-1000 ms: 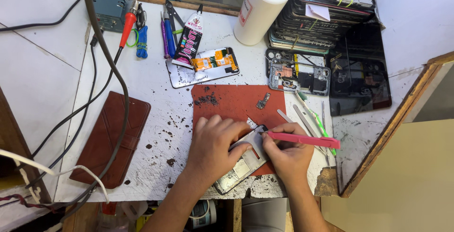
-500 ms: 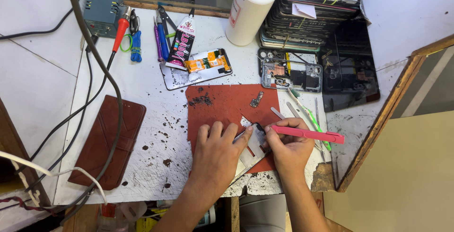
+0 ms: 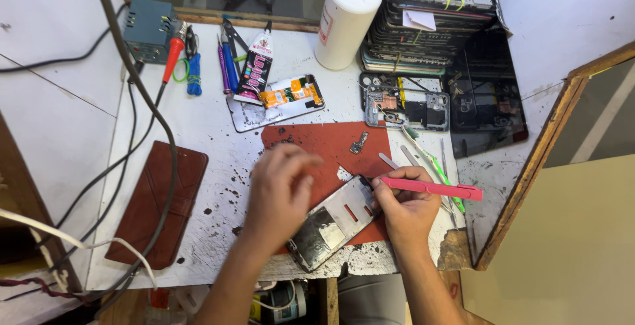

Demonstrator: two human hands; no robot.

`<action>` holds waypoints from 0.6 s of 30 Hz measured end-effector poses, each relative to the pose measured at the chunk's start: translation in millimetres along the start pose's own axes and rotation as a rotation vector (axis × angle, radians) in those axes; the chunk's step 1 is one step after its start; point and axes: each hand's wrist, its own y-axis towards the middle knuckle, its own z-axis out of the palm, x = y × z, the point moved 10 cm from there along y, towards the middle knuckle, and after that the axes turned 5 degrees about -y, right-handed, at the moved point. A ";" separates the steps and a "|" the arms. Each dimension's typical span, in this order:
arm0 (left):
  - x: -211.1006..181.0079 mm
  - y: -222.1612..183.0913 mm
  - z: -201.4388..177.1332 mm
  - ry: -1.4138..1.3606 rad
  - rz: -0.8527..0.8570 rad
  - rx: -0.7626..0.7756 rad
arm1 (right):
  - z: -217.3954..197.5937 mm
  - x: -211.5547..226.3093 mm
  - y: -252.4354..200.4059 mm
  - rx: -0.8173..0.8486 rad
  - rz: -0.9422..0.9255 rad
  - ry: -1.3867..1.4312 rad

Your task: The person scrapes adhesive and debris from a phone frame using a pink tool and applies adhesive to the edges.

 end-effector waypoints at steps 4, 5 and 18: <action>27.0 9.2 -45.1 -0.073 -0.049 -0.220 | -0.4 -2.6 -0.5 -0.017 0.038 0.019; 34.3 9.7 -51.6 -0.071 -0.087 -0.269 | 0.3 -2.8 0.2 -0.017 0.036 0.019; 29.8 4.2 -55.0 0.333 -0.056 -0.428 | -0.6 -5.4 -1.7 -0.016 0.015 0.014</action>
